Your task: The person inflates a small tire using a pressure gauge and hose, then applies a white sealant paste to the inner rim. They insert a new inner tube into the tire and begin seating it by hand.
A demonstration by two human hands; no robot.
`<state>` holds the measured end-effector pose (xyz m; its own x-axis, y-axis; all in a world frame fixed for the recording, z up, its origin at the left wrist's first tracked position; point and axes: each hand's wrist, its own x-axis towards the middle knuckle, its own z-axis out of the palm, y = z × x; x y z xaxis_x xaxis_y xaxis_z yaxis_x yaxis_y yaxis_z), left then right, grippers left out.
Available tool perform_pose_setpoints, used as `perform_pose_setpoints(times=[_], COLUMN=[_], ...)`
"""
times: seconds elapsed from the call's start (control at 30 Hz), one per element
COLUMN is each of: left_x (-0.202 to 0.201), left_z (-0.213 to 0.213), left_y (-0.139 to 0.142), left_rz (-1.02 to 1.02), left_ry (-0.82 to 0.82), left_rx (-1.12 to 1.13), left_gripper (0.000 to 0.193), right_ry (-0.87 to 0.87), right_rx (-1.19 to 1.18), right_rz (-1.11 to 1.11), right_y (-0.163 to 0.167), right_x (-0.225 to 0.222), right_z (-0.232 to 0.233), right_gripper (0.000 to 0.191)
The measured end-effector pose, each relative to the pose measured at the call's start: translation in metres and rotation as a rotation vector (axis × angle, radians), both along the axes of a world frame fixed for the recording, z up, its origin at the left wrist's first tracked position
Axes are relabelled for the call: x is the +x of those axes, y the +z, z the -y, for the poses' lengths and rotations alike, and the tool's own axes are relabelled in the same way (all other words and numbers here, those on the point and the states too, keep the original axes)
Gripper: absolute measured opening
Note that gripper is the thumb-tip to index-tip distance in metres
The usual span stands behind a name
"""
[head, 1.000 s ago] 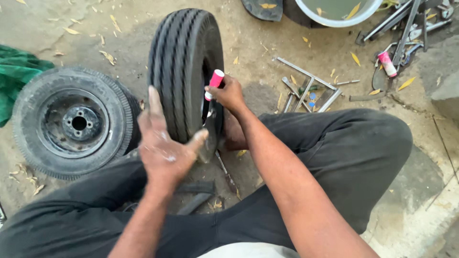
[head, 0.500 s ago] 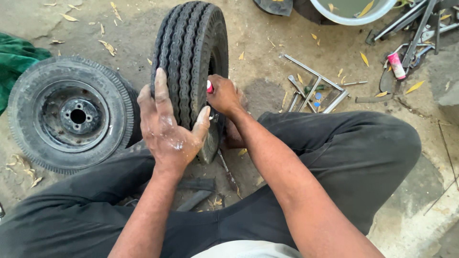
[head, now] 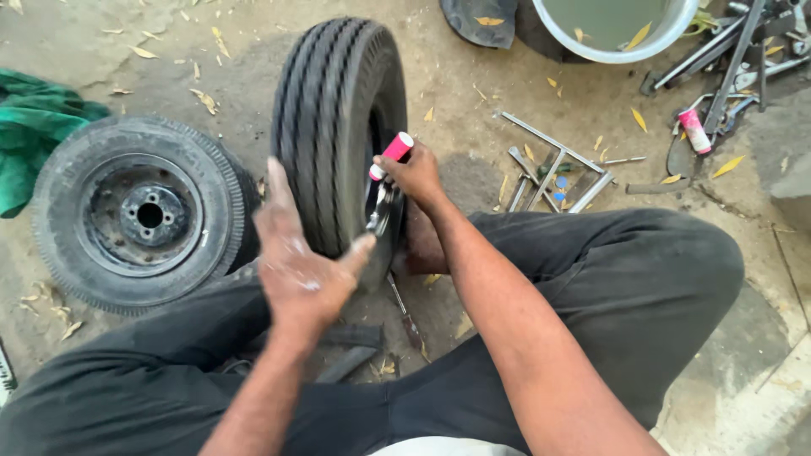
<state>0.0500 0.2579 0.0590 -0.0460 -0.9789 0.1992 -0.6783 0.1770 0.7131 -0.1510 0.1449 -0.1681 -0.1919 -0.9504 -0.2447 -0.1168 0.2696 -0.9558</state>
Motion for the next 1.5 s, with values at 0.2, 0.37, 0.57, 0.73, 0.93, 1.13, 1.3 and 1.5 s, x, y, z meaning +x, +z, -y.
perform_pose_setpoints(times=[0.2, 0.37, 0.57, 0.73, 0.93, 1.13, 1.3, 1.5], left_x=[-0.013, -0.018, -0.008, -0.018, 0.0, -0.005, -0.013, -0.007], left_z=[0.047, 0.046, 0.02, -0.034, -0.01, 0.035, 0.032, 0.022], left_y=[0.025, 0.018, -0.006, -0.026, -0.009, 0.023, 0.018, -0.003], left_rz=[0.128, 0.188, 0.116, 0.034, -0.007, 0.091, 0.125, 0.072], left_ry=[-0.016, -0.004, 0.026, 0.058, 0.078, -0.019, -0.015, -0.011], left_rx=[-0.183, -0.225, -0.21, -0.11, 0.168, -0.135, -0.205, -0.192], left_gripper=[0.099, 0.098, 0.11, 0.134, 0.135, 0.108, 0.106, 0.114], right_ry=[0.159, 0.279, 0.391, 0.21, -0.018, 0.165, 0.317, 0.44], right_rx=[0.11, -0.161, -0.384, -0.389, 0.052, 0.011, -0.147, -0.2], right_rz=[0.052, -0.356, -0.694, -0.488, -0.102, -0.053, -0.465, -0.579], right_y=[-0.009, -0.011, -0.004, 0.007, 0.016, 0.001, -0.001, 0.017], right_x=[0.003, 0.009, 0.022, 0.016, 0.002, 0.012, 0.022, 0.032], right_z=[-0.004, 0.002, 0.01, 0.001, 0.001, -0.009, -0.001, -0.001], right_gripper=[0.024, 0.026, 0.029, 0.039, 0.035, 0.025, 0.026, 0.036])
